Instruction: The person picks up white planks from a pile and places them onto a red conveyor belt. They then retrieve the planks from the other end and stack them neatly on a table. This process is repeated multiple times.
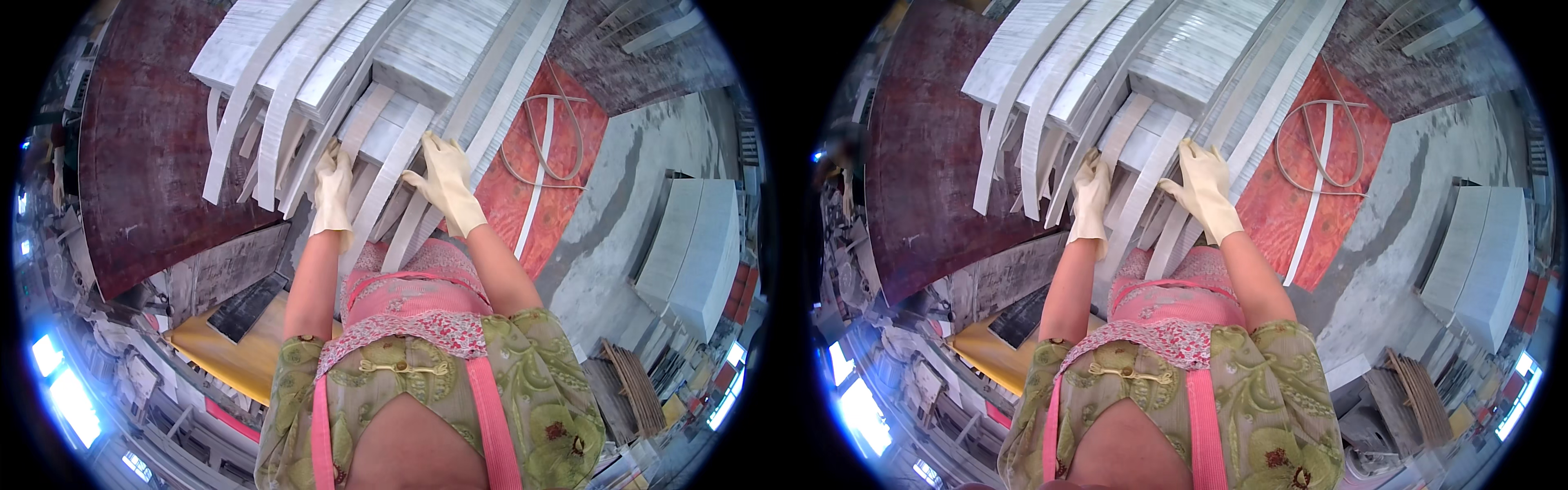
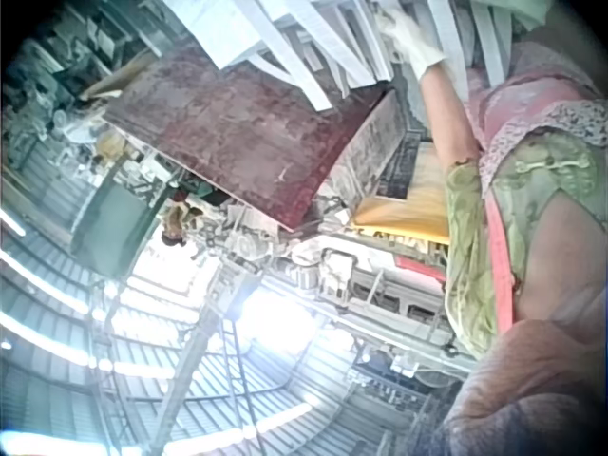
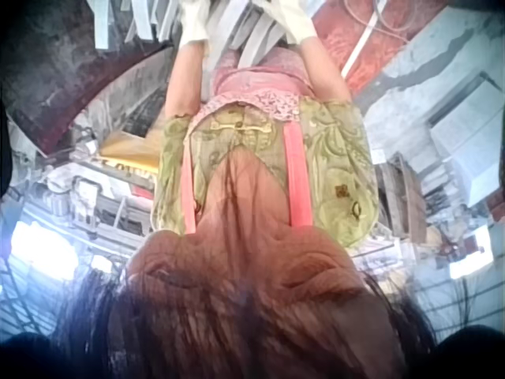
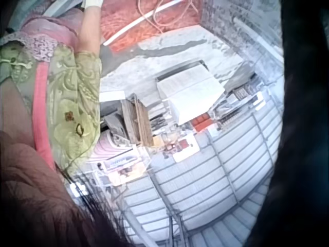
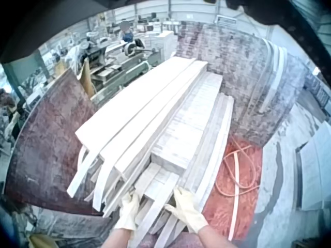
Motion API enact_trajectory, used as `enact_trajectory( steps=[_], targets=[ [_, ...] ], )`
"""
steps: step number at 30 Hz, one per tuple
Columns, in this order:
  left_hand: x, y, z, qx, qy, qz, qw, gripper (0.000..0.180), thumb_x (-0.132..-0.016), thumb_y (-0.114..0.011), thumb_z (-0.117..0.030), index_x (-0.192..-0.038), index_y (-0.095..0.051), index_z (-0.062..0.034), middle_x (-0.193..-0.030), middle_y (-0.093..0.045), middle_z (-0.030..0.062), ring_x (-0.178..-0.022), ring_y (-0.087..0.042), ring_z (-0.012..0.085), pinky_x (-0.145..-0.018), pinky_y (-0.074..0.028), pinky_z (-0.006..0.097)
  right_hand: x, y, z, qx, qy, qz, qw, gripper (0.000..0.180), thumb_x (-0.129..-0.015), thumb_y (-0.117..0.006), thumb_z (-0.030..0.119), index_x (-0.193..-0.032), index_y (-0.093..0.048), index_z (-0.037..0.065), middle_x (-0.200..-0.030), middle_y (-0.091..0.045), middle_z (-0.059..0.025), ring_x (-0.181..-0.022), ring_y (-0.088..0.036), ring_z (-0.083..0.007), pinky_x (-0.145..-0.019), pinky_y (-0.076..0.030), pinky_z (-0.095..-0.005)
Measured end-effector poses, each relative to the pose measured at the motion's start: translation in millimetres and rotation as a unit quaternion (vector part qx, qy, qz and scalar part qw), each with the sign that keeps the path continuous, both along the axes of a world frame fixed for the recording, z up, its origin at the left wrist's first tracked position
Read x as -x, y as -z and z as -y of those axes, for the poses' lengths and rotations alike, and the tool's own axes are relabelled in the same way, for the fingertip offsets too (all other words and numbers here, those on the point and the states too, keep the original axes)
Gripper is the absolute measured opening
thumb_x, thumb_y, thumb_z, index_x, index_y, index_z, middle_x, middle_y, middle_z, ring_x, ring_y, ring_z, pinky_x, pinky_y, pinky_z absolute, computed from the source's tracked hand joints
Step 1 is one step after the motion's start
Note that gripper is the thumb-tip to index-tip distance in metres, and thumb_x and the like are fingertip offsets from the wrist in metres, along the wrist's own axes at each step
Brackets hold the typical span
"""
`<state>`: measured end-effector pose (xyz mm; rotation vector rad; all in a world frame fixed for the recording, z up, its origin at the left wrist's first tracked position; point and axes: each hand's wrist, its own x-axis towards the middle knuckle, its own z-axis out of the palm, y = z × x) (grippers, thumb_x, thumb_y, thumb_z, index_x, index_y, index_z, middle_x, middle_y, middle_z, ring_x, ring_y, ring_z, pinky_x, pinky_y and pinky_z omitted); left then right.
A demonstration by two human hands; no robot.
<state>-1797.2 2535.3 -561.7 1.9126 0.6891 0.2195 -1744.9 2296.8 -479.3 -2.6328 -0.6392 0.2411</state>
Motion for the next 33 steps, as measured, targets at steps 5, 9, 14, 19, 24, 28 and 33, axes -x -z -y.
enact_trajectory(
  steps=[5, 9, 14, 19, 24, 28, 33],
  targets=[
    [2, -7, -2, 0.006, 0.005, 0.004, 1.0, 0.047, -0.099, -0.051, -0.015, -0.142, -0.049, 0.0049, -0.124, -0.066, 0.0154, -0.112, -0.062, 0.0186, -0.097, -0.047, 0.029, 12, 16, -5, -0.058, 0.019, 0.062, 0.996, 0.087, -0.077, -0.079, 0.039, -0.14, -0.046, -0.011, -0.139, -0.056, -0.026, -0.128, -0.055, -0.0397, -0.116, -0.037, -0.0488],
    [12, -26, 0, -0.035, 0.01, -0.015, 0.999, 0.047, -0.1, -0.049, -0.019, -0.142, -0.051, 0.0016, -0.129, -0.065, 0.016, -0.122, -0.06, 0.0237, -0.105, -0.044, 0.032, 17, 14, -13, -0.038, 0.024, 0.051, 0.998, 0.087, -0.076, -0.079, 0.039, -0.141, -0.046, -0.009, -0.143, -0.055, -0.0233, -0.131, -0.053, -0.0352, -0.118, -0.035, -0.0468],
    [24, -41, -13, -0.004, 0.04, -0.055, 0.998, 0.049, -0.102, -0.046, -0.024, -0.145, -0.051, 0.0001, -0.141, -0.06, 0.0186, -0.134, -0.054, 0.0276, -0.112, -0.039, 0.033, 36, 18, -21, -0.081, 0.035, 0.025, 0.996, 0.084, -0.079, -0.077, 0.037, -0.142, -0.046, -0.009, -0.143, -0.053, -0.0271, -0.134, -0.05, -0.0382, -0.119, -0.033, -0.0468],
    [45, 22, -32, 0.035, 0.036, 0.062, 0.997, 0.044, -0.104, -0.042, -0.019, -0.143, -0.055, -0.0013, -0.14, -0.062, 0.016, -0.133, -0.056, 0.0263, -0.112, -0.039, 0.033, 75, -11, -18, -0.163, 0.079, -0.054, 0.982, 0.08, -0.086, -0.067, 0.032, -0.147, -0.039, -0.011, -0.144, -0.05, -0.0338, -0.138, -0.046, -0.0438, -0.117, -0.035, -0.0449],
    [88, -16, -41, 0.055, -0.038, 0.001, 0.998, 0.039, -0.106, -0.041, -0.033, -0.133, -0.065, -0.019, -0.13, -0.067, 0.0135, -0.128, -0.056, 0.0347, -0.108, -0.043, 0.041, 118, 2, 3, -0.237, 0.181, -0.089, 0.95, 0.07, -0.095, -0.059, 0.029, -0.149, -0.039, -0.01, -0.146, -0.051, -0.0303, -0.138, -0.049, -0.0384, -0.115, -0.037, -0.0419],
    [125, -20, -44, -0.003, -0.124, 0.024, 0.992, 0.036, -0.105, -0.042, -0.028, -0.129, -0.067, -0.0173, -0.127, -0.068, 0.0118, -0.125, -0.058, 0.0333, -0.107, -0.043, 0.041, 163, -20, 4, -0.262, 0.3, -0.167, 0.902, 0.063, -0.101, -0.056, 0.029, -0.151, -0.038, -0.006, -0.145, -0.052, -0.0234, -0.137, -0.05, -0.0281, -0.114, -0.037, -0.0384],
    [160, -13, -58, 0.098, -0.141, 0.132, 0.976, 0.033, -0.101, -0.045, -0.011, -0.123, -0.067, -0.0018, -0.121, -0.071, 0.0162, -0.122, -0.062, 0.0247, -0.105, -0.044, 0.035, 222, -2, 12, -0.381, 0.378, -0.193, 0.821, 0.043, -0.103, -0.055, 0.028, -0.134, -0.056, -0.002, -0.092, -0.07, -0.0094, -0.089, -0.066, -0.0161, -0.085, -0.051, -0.0314]
  ],
)
